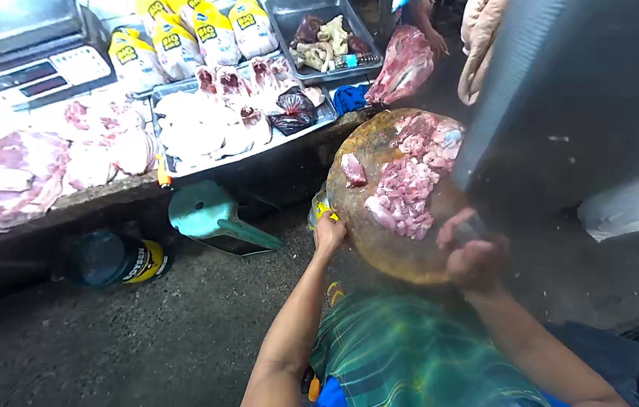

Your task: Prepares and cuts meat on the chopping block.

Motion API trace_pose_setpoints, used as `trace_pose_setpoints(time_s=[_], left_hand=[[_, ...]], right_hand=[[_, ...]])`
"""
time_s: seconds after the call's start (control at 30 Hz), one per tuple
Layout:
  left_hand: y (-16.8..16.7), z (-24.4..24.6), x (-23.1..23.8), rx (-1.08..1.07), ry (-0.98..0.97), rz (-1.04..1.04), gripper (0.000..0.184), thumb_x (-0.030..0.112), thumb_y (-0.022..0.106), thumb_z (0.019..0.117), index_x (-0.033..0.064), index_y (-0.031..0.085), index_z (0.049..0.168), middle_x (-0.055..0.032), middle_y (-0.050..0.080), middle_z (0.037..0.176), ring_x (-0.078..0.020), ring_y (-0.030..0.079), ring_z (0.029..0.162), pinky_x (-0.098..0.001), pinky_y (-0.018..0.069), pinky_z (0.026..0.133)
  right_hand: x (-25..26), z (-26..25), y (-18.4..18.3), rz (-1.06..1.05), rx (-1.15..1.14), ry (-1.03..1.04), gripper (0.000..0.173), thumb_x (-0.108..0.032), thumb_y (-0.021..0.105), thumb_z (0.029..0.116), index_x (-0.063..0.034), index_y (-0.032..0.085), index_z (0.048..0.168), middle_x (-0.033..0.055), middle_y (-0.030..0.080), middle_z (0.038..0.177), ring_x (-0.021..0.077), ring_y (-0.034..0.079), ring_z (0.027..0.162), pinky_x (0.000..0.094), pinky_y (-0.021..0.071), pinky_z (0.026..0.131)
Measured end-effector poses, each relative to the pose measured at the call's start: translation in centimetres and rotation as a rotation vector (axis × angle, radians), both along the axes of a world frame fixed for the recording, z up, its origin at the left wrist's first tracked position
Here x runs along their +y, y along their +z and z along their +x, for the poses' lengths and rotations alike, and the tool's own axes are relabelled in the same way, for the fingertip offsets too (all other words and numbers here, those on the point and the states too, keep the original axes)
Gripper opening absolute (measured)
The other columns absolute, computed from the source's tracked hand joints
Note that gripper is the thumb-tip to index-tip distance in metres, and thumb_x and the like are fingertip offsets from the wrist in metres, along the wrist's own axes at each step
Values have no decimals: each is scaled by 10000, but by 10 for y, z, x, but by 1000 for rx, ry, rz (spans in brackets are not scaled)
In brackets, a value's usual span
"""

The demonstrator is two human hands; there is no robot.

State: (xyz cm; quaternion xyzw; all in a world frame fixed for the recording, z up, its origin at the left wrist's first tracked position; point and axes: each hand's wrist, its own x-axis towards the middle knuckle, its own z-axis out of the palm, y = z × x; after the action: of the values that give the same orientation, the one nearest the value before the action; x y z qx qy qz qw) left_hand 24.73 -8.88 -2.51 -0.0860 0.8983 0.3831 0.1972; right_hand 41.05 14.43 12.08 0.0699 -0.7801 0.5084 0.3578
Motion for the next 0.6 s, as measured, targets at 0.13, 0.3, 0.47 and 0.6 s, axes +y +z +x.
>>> trace_pose_setpoints(time_s=[0.13,0.3,0.47,0.6], left_hand=[[5,38,5,348,65,34,242,183,610,953,57,664,1152,-165,684,1076,-337,673,981,-582,559,824],[-17,33,55,696,-322,16,256,219,607,1001,80,726,1180,-129,686,1239,-310,612,1217,-509,500,1047],[-41,9,78,563,-480,-191,353,430,598,978,205,729,1218,-7,579,1464,-286,483,1394,-588,465,1047],[-33,4,69,460,-417,-48,463,401,705,915,166,666,1312,-48,559,1489,-299,468,1413,-624,429,1080]], right_hand=[[2,26,-94,313,-777,-142,657,-546,311,1088,5,668,1115,135,672,721,274,691,658,484,590,630],[5,13,-85,420,-1380,-66,743,-641,262,1064,-14,659,1080,192,705,953,359,710,968,567,559,845],[17,35,-90,347,-1154,-157,691,-613,298,1069,-36,671,1007,145,665,767,318,698,765,535,560,705],[19,39,-80,263,-1046,-172,653,-602,325,1072,-53,666,982,103,627,709,270,660,682,503,545,655]])
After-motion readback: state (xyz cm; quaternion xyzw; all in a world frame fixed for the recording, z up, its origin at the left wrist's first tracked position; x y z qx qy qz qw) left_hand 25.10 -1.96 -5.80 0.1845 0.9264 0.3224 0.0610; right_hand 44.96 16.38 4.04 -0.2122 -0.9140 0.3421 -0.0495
